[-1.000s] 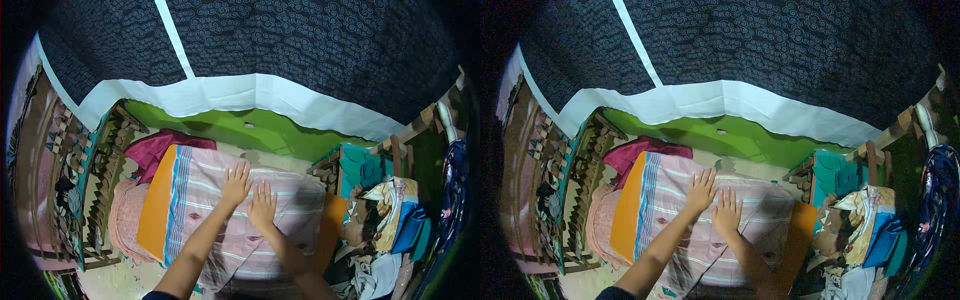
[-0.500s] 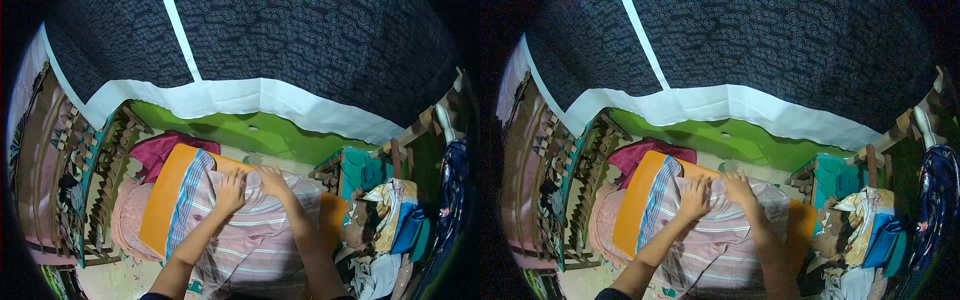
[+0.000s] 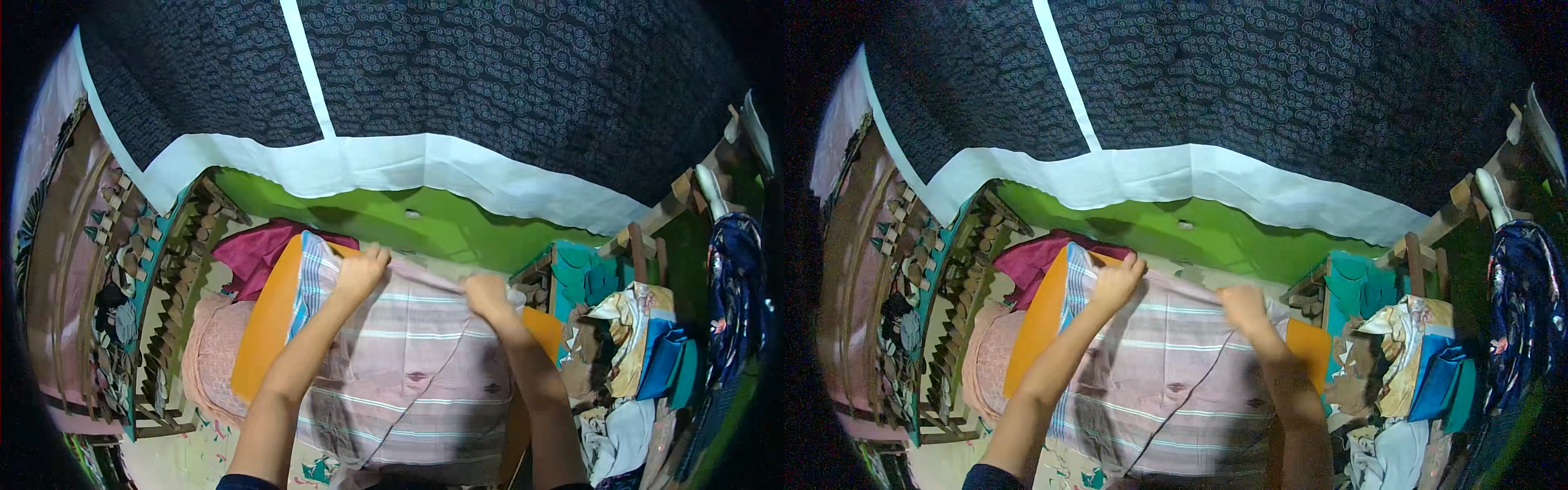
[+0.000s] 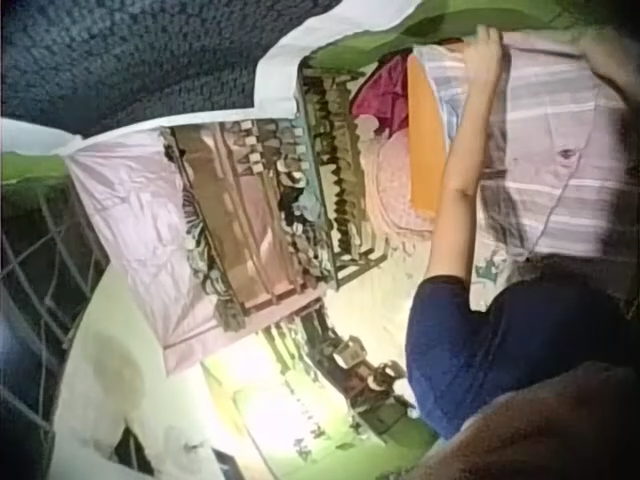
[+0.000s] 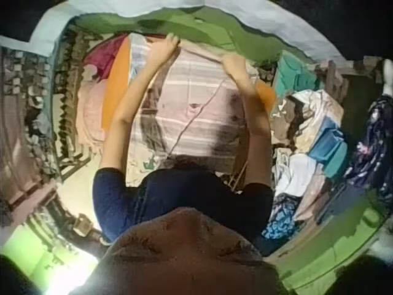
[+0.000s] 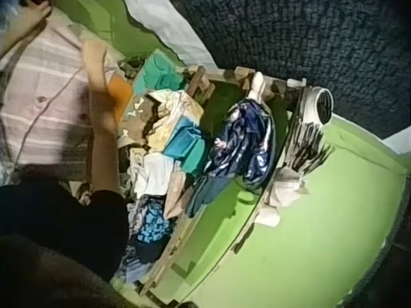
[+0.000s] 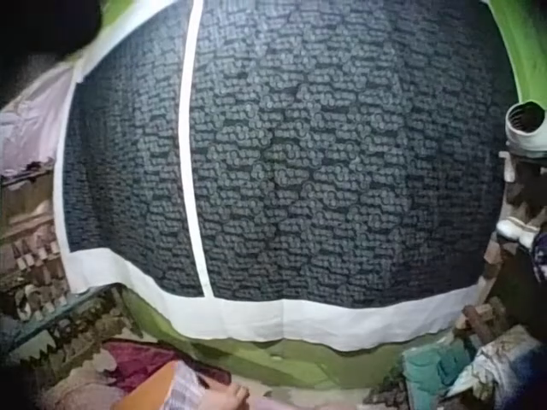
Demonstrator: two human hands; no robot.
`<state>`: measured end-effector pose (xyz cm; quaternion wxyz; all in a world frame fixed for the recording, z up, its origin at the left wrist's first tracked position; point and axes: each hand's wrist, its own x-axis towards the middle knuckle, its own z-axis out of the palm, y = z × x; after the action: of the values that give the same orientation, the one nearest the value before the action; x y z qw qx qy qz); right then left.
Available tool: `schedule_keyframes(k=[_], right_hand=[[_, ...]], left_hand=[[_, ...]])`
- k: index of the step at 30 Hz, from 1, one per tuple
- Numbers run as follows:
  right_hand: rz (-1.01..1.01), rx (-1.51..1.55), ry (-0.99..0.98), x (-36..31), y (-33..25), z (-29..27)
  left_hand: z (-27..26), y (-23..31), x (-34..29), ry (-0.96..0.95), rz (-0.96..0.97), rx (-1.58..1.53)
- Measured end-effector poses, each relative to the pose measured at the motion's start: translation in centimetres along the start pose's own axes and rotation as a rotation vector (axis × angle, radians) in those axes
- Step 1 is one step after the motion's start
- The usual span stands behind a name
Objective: Folding various fabric components and placing them on storage shelves.
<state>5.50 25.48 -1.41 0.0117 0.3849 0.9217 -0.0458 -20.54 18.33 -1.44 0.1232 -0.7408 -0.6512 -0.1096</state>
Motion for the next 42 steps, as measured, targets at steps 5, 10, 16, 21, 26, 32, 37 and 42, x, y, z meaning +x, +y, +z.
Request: schedule_keyframes(k=[5,10,16,21,26,32,37,42], right_hand=[[0.219,-0.113,0.554,3.5,2.3,-6.1],[0.244,-0.193,0.790,2.1,2.8,-13.9],[0.176,-0.270,0.679,-4.9,1.0,-13.3],[0.224,-0.218,0.554,-14.2,-3.9,-9.0],[0.151,-0.144,0.622,-24.1,-11.2,-5.8],[0.245,-0.004,0.419,-35.0,-19.3,-1.8],[0.301,-0.037,-0.014,-37.5,-22.3,5.5],[0.392,0.006,-0.491,-37.3,-23.2,3.5]], left_hand=[[-3.0,-1.6,5.6,0.257,-0.027,0.170],[-9.7,-2.2,8.8,0.415,-0.129,0.160],[-11.1,-1.4,1.0,0.308,0.034,0.099],[-10.1,-0.8,-11.3,0.145,0.152,0.027],[-13.8,1.6,-22.0,0.380,0.206,-0.083],[-15.2,5.3,-35.5,0.231,0.338,-0.294],[-11.2,8.0,-39.9,-0.210,0.388,-0.215],[-11.9,9.3,-38.7,-0.959,0.302,-0.250]])
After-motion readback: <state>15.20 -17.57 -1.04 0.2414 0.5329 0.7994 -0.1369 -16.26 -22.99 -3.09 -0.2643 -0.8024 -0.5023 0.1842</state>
